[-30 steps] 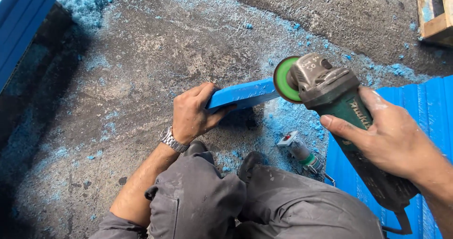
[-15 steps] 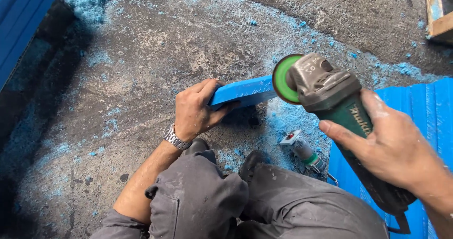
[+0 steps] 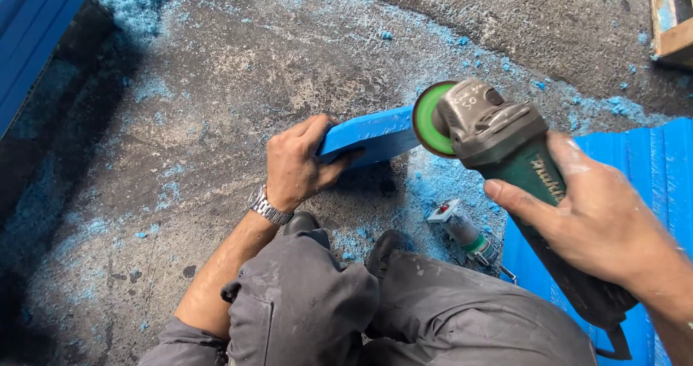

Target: The recorder uses an angle grinder to sand and finish the edges of blue plastic components on a production floor.

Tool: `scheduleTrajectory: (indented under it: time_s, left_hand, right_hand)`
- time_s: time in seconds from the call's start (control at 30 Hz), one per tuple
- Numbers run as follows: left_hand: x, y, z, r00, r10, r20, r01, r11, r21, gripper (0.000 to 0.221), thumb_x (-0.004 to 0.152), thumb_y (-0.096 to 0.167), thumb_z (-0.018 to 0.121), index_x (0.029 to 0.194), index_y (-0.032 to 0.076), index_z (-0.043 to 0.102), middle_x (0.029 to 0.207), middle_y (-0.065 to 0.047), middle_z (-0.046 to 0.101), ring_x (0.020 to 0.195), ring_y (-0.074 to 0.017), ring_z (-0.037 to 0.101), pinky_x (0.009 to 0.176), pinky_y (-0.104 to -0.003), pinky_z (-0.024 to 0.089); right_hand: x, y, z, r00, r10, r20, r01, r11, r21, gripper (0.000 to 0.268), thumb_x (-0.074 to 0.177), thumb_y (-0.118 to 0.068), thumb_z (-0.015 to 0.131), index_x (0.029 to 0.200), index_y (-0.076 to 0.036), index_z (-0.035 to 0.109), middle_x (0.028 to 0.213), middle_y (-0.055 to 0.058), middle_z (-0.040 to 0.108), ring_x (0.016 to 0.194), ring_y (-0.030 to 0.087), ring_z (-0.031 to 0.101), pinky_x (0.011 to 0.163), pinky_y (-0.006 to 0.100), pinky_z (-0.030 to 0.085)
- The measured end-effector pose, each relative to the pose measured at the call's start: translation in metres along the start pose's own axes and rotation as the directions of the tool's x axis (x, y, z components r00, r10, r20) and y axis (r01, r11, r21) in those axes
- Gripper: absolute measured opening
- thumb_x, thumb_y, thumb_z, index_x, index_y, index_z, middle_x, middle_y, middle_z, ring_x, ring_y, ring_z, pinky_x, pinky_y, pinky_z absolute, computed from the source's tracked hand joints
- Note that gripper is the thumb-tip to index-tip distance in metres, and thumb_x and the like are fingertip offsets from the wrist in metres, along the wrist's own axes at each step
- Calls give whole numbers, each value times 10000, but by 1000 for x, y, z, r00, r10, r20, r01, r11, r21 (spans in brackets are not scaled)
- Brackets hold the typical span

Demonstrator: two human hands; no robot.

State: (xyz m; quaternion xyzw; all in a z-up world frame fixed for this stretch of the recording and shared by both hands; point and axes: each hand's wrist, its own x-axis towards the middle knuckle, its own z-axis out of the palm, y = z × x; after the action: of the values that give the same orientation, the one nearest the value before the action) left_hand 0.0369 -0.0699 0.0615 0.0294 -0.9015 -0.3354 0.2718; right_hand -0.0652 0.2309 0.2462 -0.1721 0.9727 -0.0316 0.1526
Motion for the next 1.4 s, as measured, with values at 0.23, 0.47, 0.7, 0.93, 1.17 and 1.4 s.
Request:
scheduleTrajectory:
  time_s: [0.23, 0.47, 0.7, 0.93, 1.17, 1.4]
  left_hand:
    - [-2, 3, -4, 1000, 21, -3, -21, 1000, -16, 414, 798, 379, 871, 982, 94, 632, 873, -68, 680, 744, -273, 697, 619, -403, 536]
    - [-4, 4, -3, 1000, 22, 3, -22, 1000, -7, 425, 792, 376, 876, 972, 87, 622, 861, -72, 667, 738, -283, 685, 623, -408, 532]
    - [-2, 4, -4, 999, 31, -11, -31, 999, -19, 416, 798, 368, 871, 969, 83, 622, 858, -72, 661, 732, -282, 681, 618, -405, 531]
    - [-3, 6, -6, 1000, 23, 11, -23, 1000, -8, 416, 801, 367, 872, 973, 77, 629, 862, -74, 671, 732, -277, 690, 618, -393, 540]
    - [-4, 6, -5, 1000, 2, 16, -2, 1000, 5, 413, 795, 366, 878, 950, 79, 624, 851, -67, 673, 719, -268, 692, 609, -395, 541]
    - [-4, 6, -4, 1000, 11, -3, -11, 999, -35, 384, 768, 307, 862, 992, 88, 641, 891, -72, 689, 758, -279, 705, 645, -391, 555]
  right_hand:
    - [18, 68, 11, 993, 4, -119, 18, 983, 182, 667, 841, -574, 756, 1175, -9, 639, 810, 166, 685, 654, 263, 676, 575, 406, 550]
    - [12, 32, -1, 988, 154, 13, -151, 983, -107, 676, 822, -551, 829, 1245, -53, 656, 712, 167, 681, 568, 275, 677, 519, 409, 565]
    - [14, 51, 6, 978, 65, -197, -50, 995, 81, 657, 856, -605, 757, 1151, -26, 662, 743, 146, 658, 611, 282, 664, 542, 425, 543]
    - [9, 28, -3, 997, 54, -51, -59, 994, -96, 679, 844, -593, 766, 1215, -40, 640, 769, 165, 655, 643, 316, 669, 582, 446, 559]
    - [3, -12, -6, 998, 58, -17, -59, 997, -57, 689, 857, -584, 744, 1272, -50, 611, 845, 207, 678, 734, 352, 688, 698, 481, 574]
    - [-5, -50, -14, 975, -222, 22, 222, 975, -22, 671, 833, -556, 739, 1258, -54, 607, 911, 200, 720, 815, 386, 711, 702, 489, 553]
